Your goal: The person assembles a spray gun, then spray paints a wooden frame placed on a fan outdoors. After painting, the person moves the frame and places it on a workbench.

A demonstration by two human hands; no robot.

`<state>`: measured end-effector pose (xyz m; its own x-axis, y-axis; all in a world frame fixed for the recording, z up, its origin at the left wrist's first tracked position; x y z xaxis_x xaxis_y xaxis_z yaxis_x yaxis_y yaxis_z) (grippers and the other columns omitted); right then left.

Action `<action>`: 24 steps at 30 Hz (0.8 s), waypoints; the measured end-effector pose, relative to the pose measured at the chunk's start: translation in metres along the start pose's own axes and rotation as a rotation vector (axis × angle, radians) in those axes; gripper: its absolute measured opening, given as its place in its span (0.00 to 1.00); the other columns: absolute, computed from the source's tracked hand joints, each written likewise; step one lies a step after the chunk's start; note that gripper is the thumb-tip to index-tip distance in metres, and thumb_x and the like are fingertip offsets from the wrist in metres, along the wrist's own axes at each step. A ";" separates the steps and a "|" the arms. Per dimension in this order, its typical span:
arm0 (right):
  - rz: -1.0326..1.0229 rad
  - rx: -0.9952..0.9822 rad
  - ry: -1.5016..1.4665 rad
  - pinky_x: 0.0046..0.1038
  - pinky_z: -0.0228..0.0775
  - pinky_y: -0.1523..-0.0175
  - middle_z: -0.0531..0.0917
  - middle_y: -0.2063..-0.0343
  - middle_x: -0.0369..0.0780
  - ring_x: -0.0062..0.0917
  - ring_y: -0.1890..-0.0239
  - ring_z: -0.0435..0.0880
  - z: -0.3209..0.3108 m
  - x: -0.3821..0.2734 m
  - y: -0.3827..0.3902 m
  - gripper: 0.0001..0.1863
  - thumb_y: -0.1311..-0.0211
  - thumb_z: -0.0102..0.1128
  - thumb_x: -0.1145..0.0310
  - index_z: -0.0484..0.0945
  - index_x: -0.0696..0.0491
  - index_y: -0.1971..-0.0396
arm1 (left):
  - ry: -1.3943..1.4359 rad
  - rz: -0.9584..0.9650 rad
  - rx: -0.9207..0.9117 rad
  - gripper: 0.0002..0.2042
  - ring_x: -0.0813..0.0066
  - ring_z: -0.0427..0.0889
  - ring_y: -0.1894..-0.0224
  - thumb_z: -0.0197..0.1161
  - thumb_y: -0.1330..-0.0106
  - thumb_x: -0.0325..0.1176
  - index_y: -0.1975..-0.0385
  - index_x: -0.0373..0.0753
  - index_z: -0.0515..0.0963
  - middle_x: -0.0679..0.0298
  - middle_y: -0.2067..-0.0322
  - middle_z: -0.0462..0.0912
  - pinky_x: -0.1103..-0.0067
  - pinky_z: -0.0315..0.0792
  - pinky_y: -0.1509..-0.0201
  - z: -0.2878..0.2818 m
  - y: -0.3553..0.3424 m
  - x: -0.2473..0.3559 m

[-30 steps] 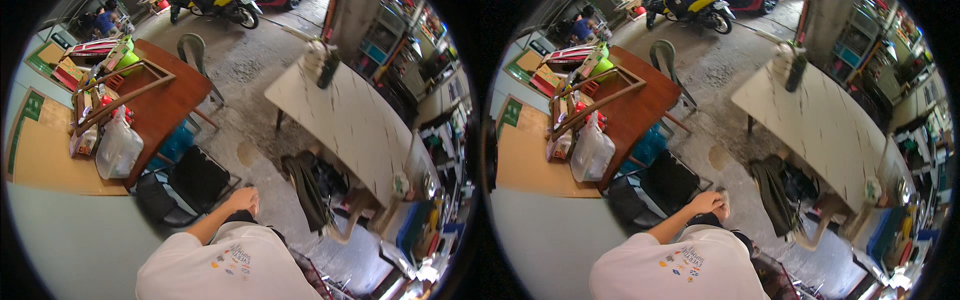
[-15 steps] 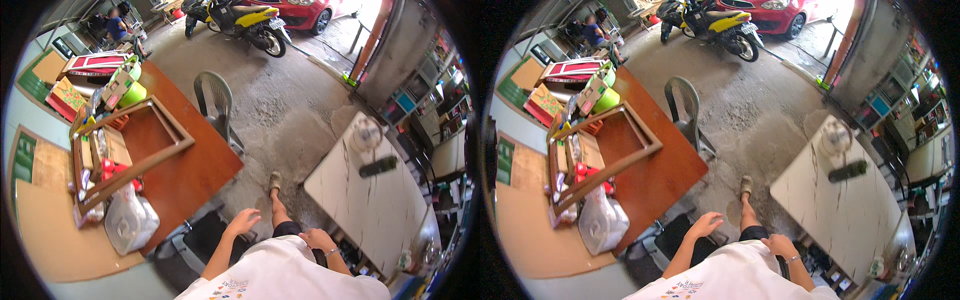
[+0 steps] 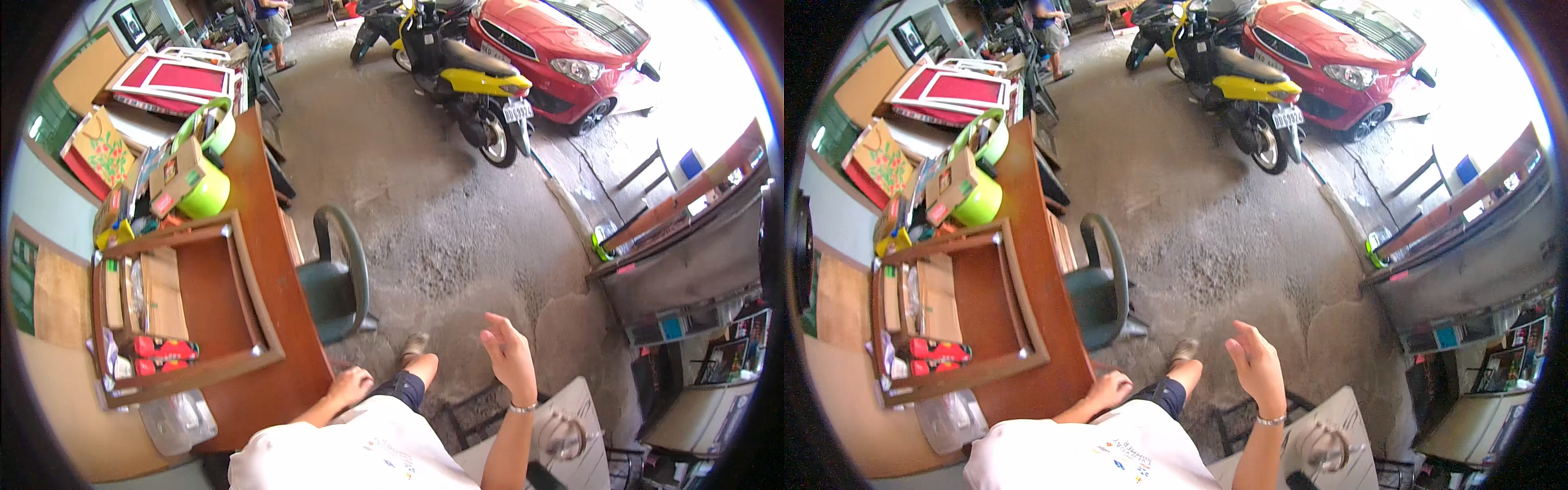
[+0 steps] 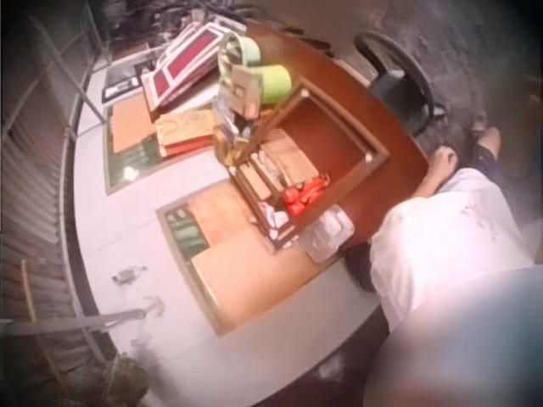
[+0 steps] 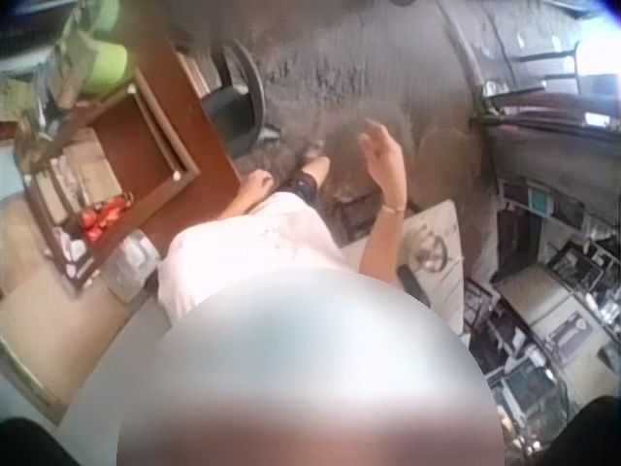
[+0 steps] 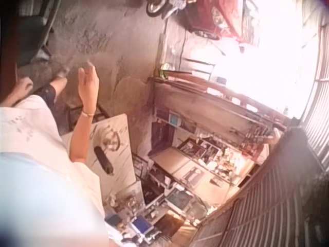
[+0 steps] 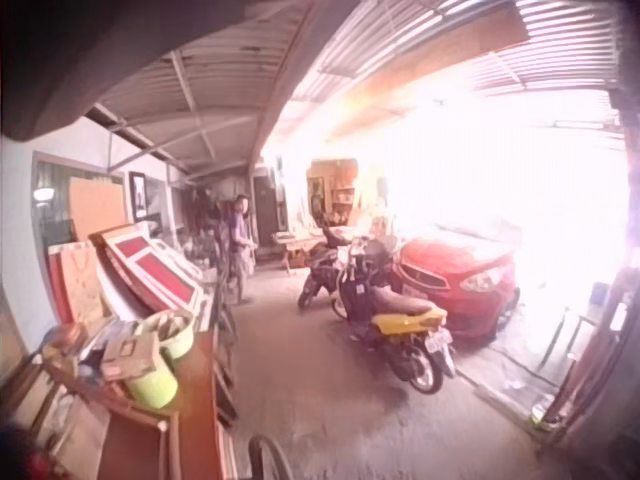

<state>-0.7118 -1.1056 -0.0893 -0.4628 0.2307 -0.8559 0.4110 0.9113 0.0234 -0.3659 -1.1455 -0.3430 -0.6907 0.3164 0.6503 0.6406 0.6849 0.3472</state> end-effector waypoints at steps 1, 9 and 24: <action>0.030 -0.016 0.001 0.24 0.74 0.62 0.83 0.71 0.42 0.23 0.68 0.84 -0.008 0.008 -0.022 0.17 0.32 0.58 0.64 0.74 0.59 0.49 | 0.140 -0.069 -0.111 0.10 0.54 0.81 0.57 0.61 0.37 0.38 0.64 0.39 0.82 0.52 0.62 0.83 0.64 0.73 0.52 0.004 -0.031 0.011; 0.756 0.041 -0.288 0.25 0.76 0.66 0.83 0.73 0.40 0.22 0.72 0.82 0.001 0.286 -0.159 0.16 0.30 0.55 0.61 0.77 0.61 0.56 | 0.206 0.266 -0.457 0.16 0.52 0.80 0.50 0.59 0.32 0.43 0.53 0.38 0.79 0.51 0.56 0.81 0.65 0.73 0.47 -0.053 -0.358 0.142; -0.647 0.548 0.166 0.32 0.70 0.44 0.81 0.51 0.43 0.31 0.50 0.80 -0.149 -0.222 -0.908 0.22 0.27 0.48 0.57 0.72 0.59 0.44 | 0.675 0.019 0.096 0.18 0.69 0.82 0.54 0.61 0.30 0.43 0.48 0.37 0.76 0.56 0.54 0.83 0.74 0.75 0.48 -0.548 -0.848 -0.064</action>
Point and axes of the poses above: each hand's wrist, its own y-axis away from the middle knuckle, its own z-axis out of the palm, x = y × z, the point moved 10 cm from there along -y, towards the middle knuckle
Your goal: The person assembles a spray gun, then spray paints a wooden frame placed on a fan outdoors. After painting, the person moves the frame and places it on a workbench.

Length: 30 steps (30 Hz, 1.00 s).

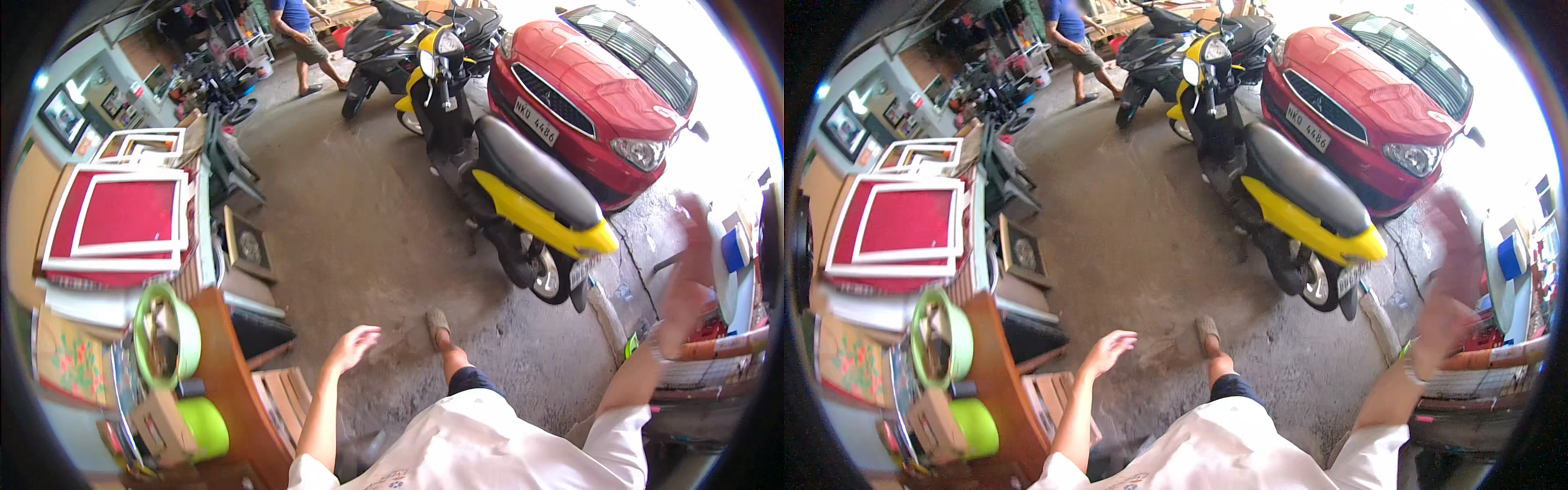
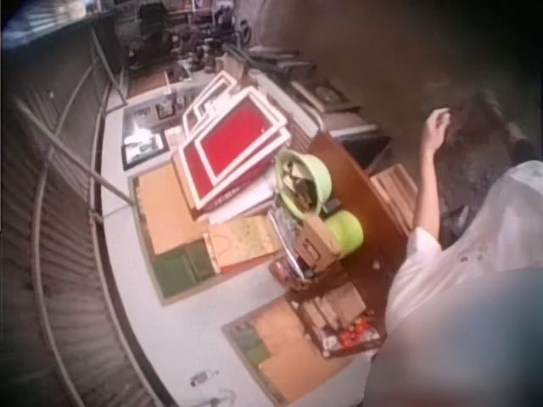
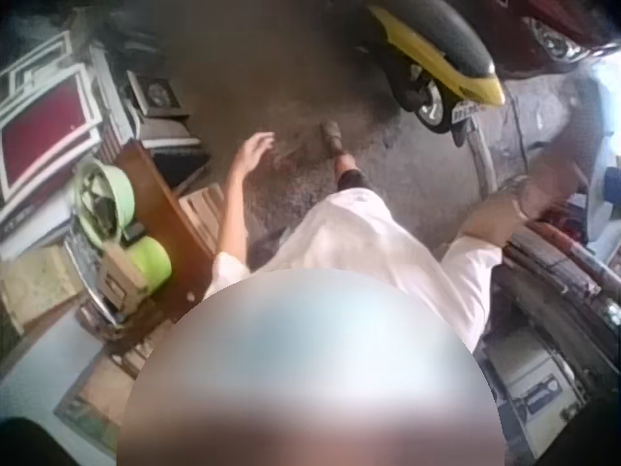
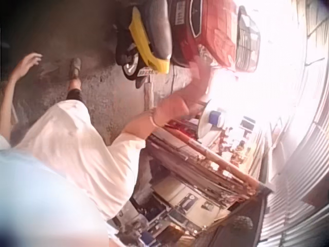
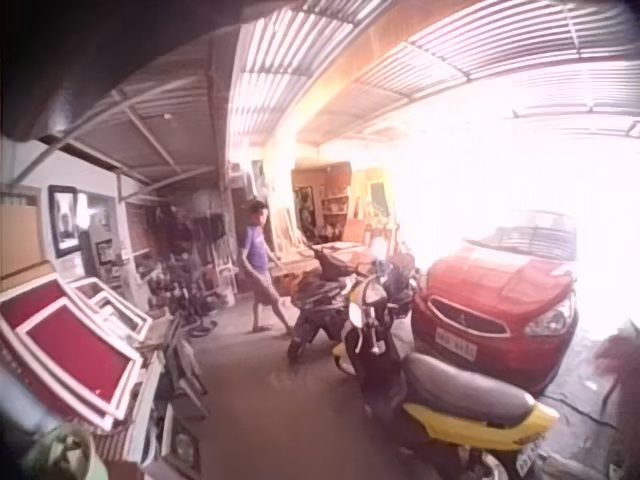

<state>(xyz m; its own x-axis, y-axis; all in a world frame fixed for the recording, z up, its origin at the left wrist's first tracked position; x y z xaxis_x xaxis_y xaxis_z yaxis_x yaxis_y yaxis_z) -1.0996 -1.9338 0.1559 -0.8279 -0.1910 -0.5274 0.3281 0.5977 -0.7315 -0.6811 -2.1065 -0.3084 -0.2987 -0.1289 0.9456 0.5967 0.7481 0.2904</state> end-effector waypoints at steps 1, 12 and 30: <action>-0.123 0.029 0.012 0.32 0.70 0.44 0.81 0.51 0.43 0.31 0.50 0.80 0.022 -0.011 -0.056 0.22 0.27 0.48 0.57 0.72 0.59 0.44 | -0.105 -0.053 0.265 0.18 0.70 0.82 0.54 0.60 0.30 0.43 0.49 0.36 0.76 0.57 0.54 0.83 0.75 0.75 0.50 -0.062 -0.013 -0.021; -0.458 -0.270 0.585 0.33 0.69 0.43 0.80 0.50 0.45 0.34 0.48 0.79 0.416 0.023 -0.506 0.23 0.28 0.49 0.56 0.73 0.60 0.45 | 0.211 -1.078 0.457 0.10 0.76 0.73 0.78 0.54 0.31 0.41 0.65 0.40 0.74 0.65 0.75 0.76 0.80 0.69 0.74 -0.150 -0.008 -0.257; -0.336 -0.262 0.621 0.36 0.67 0.41 0.80 0.49 0.48 0.38 0.46 0.77 0.958 0.171 -0.931 0.24 0.29 0.49 0.55 0.74 0.60 0.46 | -0.453 0.052 0.597 0.16 0.62 0.84 0.58 0.57 0.29 0.42 0.52 0.36 0.77 0.53 0.60 0.85 0.71 0.76 0.52 -0.960 -0.971 0.218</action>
Point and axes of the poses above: each hand's wrist, its own y-axis away from the middle knuckle, its own z-axis out of the palm, x = y × z, the point moved 10 cm from there along -y, towards the middle knuckle
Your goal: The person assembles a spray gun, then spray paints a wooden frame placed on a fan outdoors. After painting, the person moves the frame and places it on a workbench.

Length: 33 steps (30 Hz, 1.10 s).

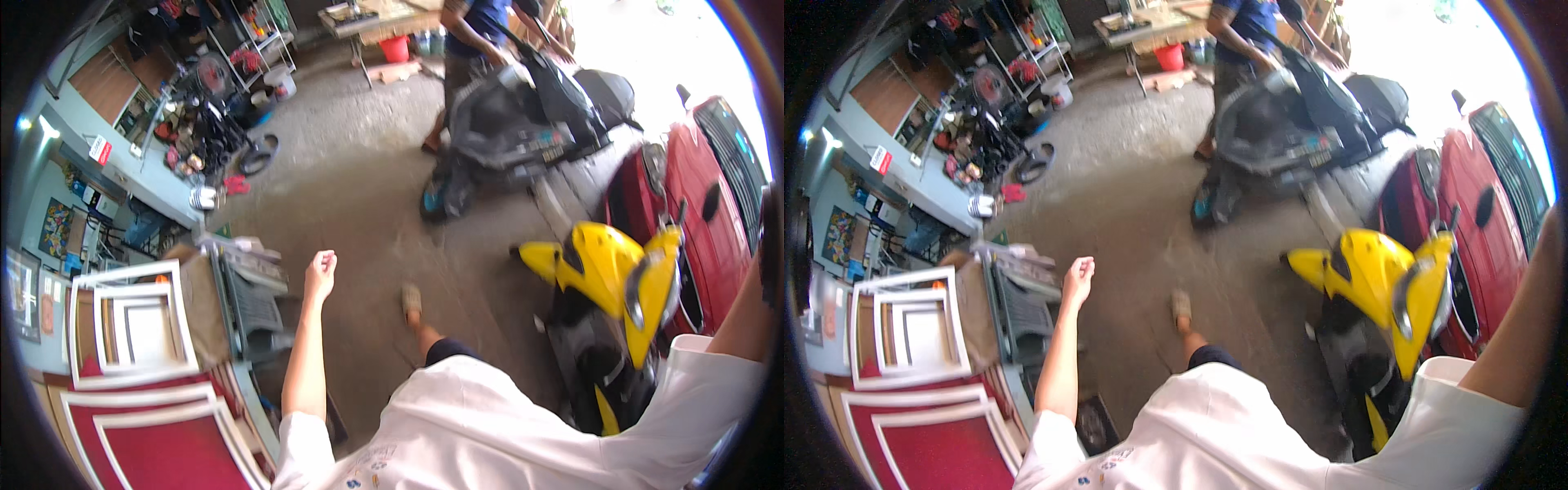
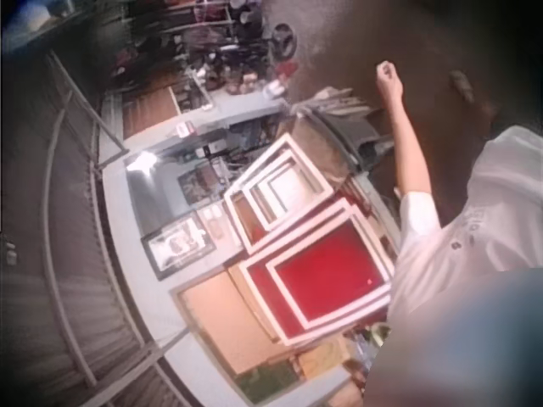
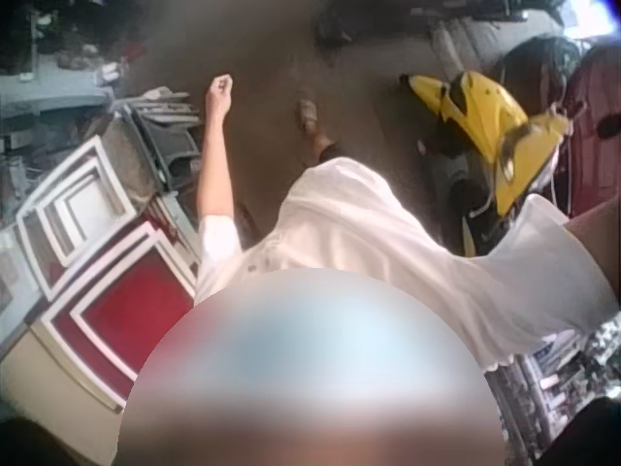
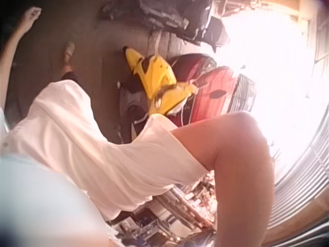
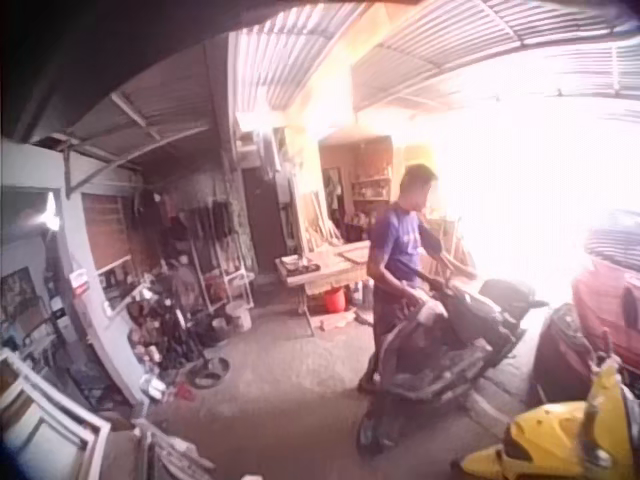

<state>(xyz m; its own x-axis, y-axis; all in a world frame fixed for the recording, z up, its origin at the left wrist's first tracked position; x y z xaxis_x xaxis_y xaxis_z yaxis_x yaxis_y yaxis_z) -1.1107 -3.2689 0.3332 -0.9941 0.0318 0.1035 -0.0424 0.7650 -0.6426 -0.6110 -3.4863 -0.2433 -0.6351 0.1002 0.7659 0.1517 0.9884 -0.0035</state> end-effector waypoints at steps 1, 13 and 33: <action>-0.019 0.011 0.000 0.36 0.67 0.41 0.80 0.49 0.48 0.39 0.46 0.77 0.031 -0.009 -0.036 0.24 0.29 0.49 0.55 0.74 0.60 0.46 | 0.069 0.032 0.008 0.16 0.64 0.84 0.58 0.57 0.29 0.42 0.52 0.36 0.77 0.54 0.61 0.85 0.72 0.76 0.52 -0.008 -0.042 0.009; -0.198 0.094 -0.107 0.38 0.66 0.40 0.79 0.48 0.51 0.41 0.44 0.76 0.356 -0.063 -0.447 0.25 0.29 0.50 0.53 0.75 0.61 0.47 | -0.149 -0.806 -0.469 0.17 0.69 0.80 0.64 0.51 0.27 0.43 0.51 0.36 0.75 0.59 0.65 0.81 0.72 0.74 0.58 0.074 -0.118 -0.249; 1.734 -1.089 -1.018 0.41 0.66 0.40 0.82 0.53 0.54 0.50 0.46 0.78 1.251 -0.054 -0.143 0.41 0.28 0.32 0.38 0.79 0.65 0.53 | 0.156 -0.106 -0.537 0.17 0.78 0.80 0.58 0.52 0.27 0.45 0.46 0.42 0.74 0.63 0.53 0.82 0.79 0.72 0.58 0.216 -1.268 0.011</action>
Point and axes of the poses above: each hand's wrist, its own y-axis away from the middle knuckle, its own z-axis out of the palm, x = y × z, the point moved 10 cm from there along -y, towards the middle knuckle
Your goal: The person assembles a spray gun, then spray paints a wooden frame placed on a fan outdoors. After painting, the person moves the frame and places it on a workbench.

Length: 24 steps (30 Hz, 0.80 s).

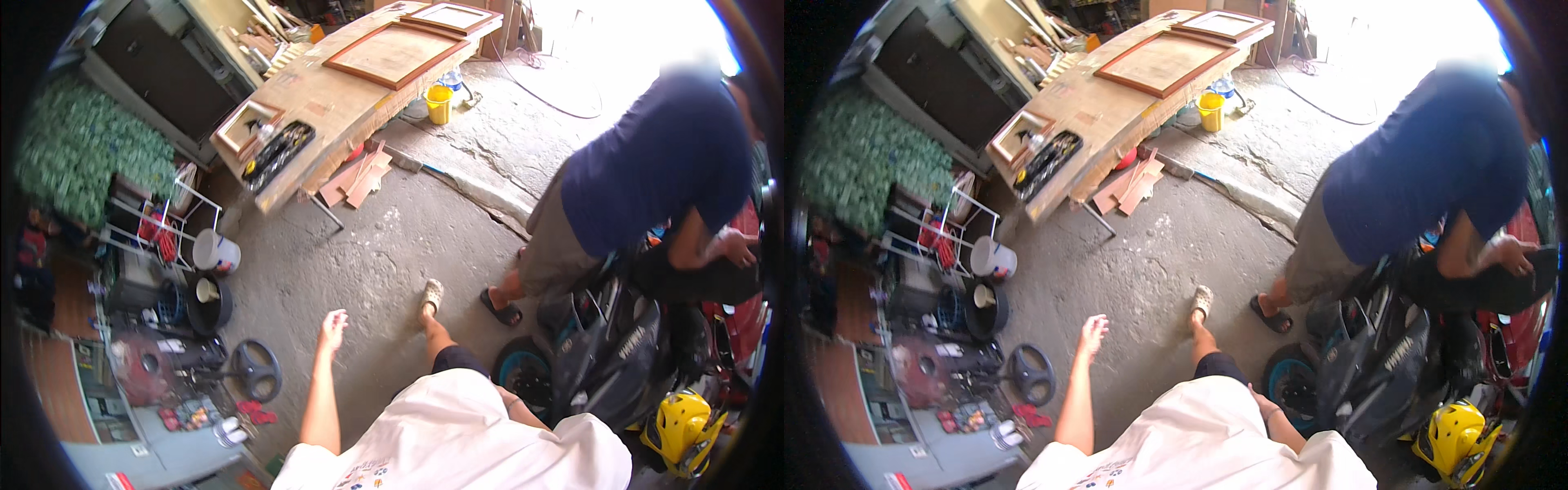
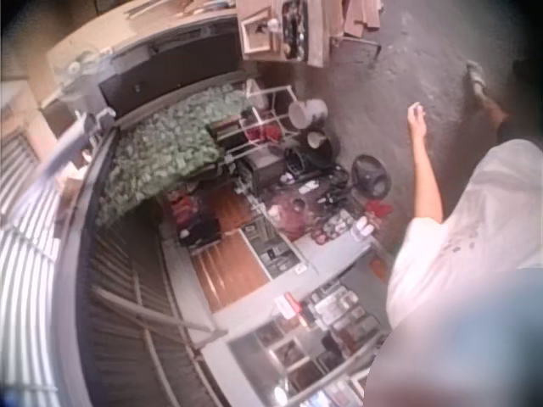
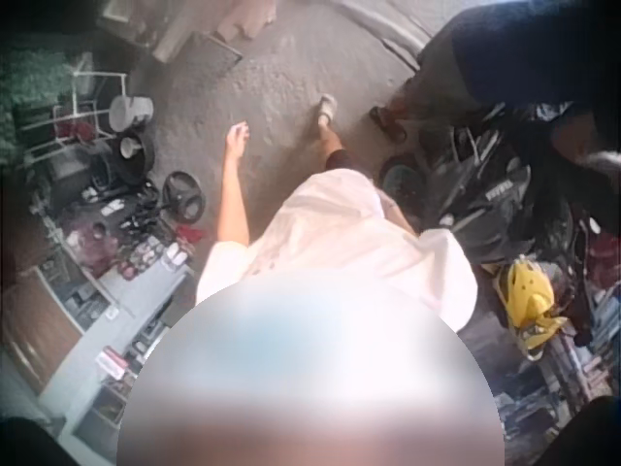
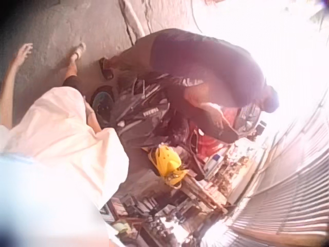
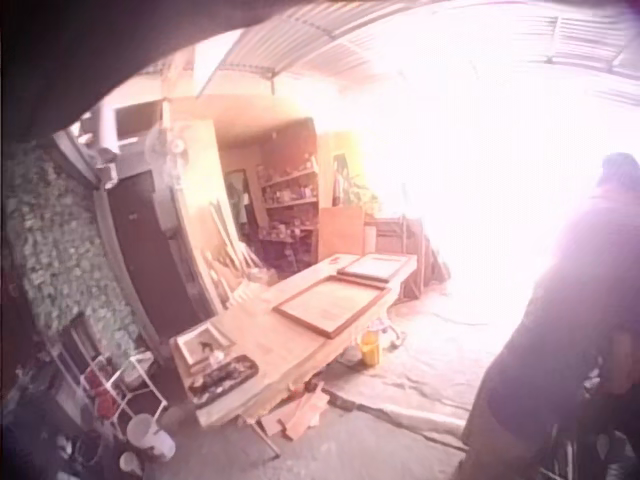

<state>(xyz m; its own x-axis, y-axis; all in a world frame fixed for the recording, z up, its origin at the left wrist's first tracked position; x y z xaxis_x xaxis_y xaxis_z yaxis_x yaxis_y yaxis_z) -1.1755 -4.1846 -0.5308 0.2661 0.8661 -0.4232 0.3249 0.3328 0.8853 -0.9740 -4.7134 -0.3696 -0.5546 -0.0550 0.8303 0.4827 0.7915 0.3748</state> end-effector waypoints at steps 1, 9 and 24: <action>0.030 0.004 -0.055 0.41 0.66 0.40 0.82 0.53 0.54 0.50 0.47 0.78 -0.008 -0.026 -0.013 0.41 0.28 0.32 0.38 0.79 0.65 0.54 | -0.017 -0.034 -0.018 0.17 0.77 0.80 0.58 0.53 0.27 0.45 0.46 0.42 0.74 0.64 0.53 0.82 0.78 0.72 0.58 0.014 -0.032 0.007; -0.027 0.126 -0.324 0.41 0.70 0.46 0.83 0.56 0.53 0.48 0.53 0.81 -0.171 -0.314 -0.076 0.40 0.28 0.33 0.39 0.80 0.64 0.55 | -0.129 0.068 -0.188 0.18 0.59 0.82 0.52 0.61 0.33 0.43 0.52 0.35 0.78 0.52 0.56 0.83 0.69 0.73 0.46 0.193 -0.193 0.097; -0.030 0.477 -0.688 0.26 0.76 0.73 0.85 0.76 0.43 0.28 0.78 0.83 -0.595 -0.618 -0.266 0.30 0.26 0.41 0.47 0.80 0.60 0.65 | -0.583 0.430 -0.675 0.20 0.50 0.80 0.50 0.60 0.34 0.46 0.53 0.34 0.77 0.48 0.54 0.82 0.64 0.74 0.47 0.509 -0.717 0.570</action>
<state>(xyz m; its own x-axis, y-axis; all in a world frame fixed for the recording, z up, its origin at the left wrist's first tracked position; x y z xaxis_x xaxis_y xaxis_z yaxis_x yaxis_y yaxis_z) -1.9667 -4.5865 -0.3905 0.6957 0.3868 -0.6053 0.6485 0.0242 0.7608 -1.9815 -5.0030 -0.3747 -0.4014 0.6074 0.6855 0.9056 0.1513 0.3962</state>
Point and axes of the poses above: each hand's wrist, its own y-axis away from the middle knuckle, its own z-axis out of the palm, x = y × z, the point moved 10 cm from there along -y, towards the middle knuckle
